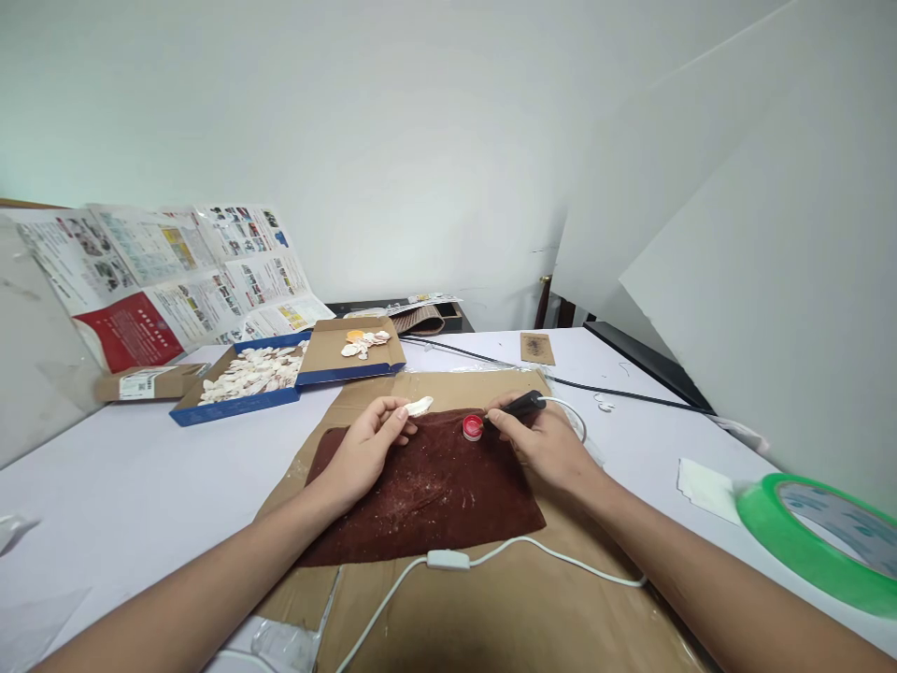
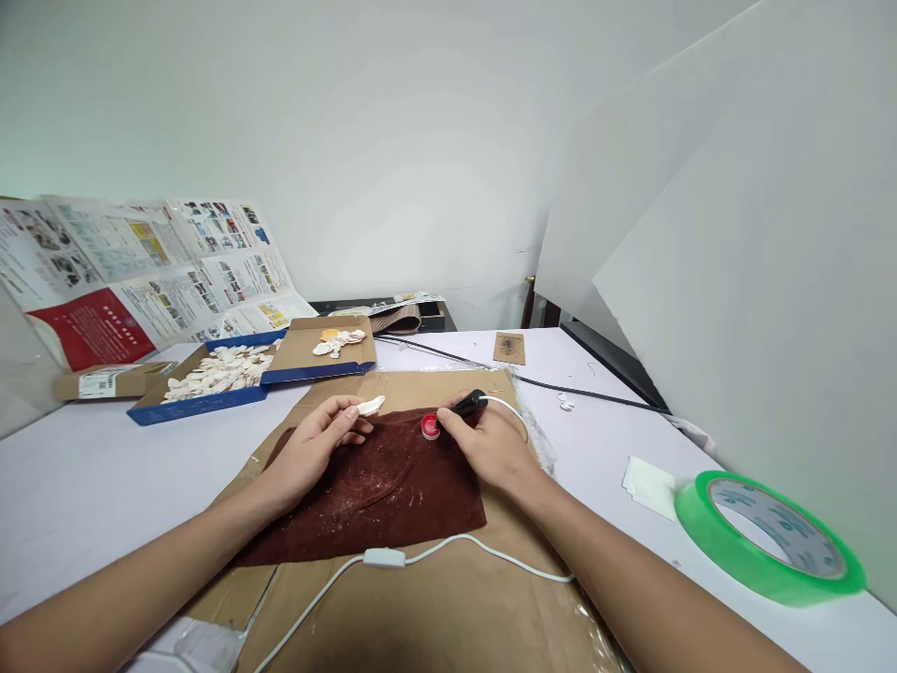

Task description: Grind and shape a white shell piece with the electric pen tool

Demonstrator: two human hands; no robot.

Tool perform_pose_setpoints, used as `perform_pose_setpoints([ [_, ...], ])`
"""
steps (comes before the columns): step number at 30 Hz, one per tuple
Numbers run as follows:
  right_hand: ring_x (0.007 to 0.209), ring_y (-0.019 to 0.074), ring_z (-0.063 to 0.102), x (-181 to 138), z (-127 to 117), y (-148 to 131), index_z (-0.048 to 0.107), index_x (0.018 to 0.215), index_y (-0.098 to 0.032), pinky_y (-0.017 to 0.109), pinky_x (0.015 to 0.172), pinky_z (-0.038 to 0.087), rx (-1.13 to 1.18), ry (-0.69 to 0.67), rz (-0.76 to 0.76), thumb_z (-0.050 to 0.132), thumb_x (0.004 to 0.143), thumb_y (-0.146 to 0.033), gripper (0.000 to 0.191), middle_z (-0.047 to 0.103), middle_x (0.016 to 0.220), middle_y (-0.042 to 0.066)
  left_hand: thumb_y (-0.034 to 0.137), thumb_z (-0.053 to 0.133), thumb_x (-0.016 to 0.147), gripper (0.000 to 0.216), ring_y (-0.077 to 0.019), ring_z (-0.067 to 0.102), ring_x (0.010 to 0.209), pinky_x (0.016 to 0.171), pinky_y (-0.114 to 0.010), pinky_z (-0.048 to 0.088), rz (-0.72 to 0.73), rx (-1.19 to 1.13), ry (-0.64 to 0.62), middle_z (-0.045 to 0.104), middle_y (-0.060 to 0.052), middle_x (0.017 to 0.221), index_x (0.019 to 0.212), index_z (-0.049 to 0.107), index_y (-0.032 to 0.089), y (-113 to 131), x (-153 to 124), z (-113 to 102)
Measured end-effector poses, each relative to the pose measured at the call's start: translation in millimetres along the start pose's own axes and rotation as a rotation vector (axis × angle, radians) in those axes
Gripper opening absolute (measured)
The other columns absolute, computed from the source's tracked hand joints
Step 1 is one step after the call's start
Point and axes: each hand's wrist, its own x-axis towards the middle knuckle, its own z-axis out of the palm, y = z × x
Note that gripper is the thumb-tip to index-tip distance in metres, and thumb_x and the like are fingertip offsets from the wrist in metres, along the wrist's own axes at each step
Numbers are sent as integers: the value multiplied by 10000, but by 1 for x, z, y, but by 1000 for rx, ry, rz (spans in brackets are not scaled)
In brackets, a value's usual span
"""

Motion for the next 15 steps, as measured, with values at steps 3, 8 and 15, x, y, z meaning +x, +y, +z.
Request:
perform_pose_setpoints([
  [3,897,266,709,0,0,1,750,874,-248,407,842,520,-17,4,-6,589,917,-500,302,788,932,45,638,737,859,525,-209,671,960,885,-351,516,2,7,-9,708,-47,977,1116,661,186,-2,0,-1],
  [8,919,274,717,0,0,1,761,885,-255,417,848,530,-23,16,13,594,916,-503,300,794,958,48,624,727,875,493,-202,671,935,875,-341,519,6,24,-23,712,-42,955,1102,665,191,-2,-2,-2],
  [15,898,274,725,1,0,2,758,883,-246,399,803,549,-11,18,7,597,912,-503,305,796,943,54,617,732,871,487,-204,675,924,869,-344,521,5,31,-31,716,-47,942,1092,673,188,0,-2,-2],
])
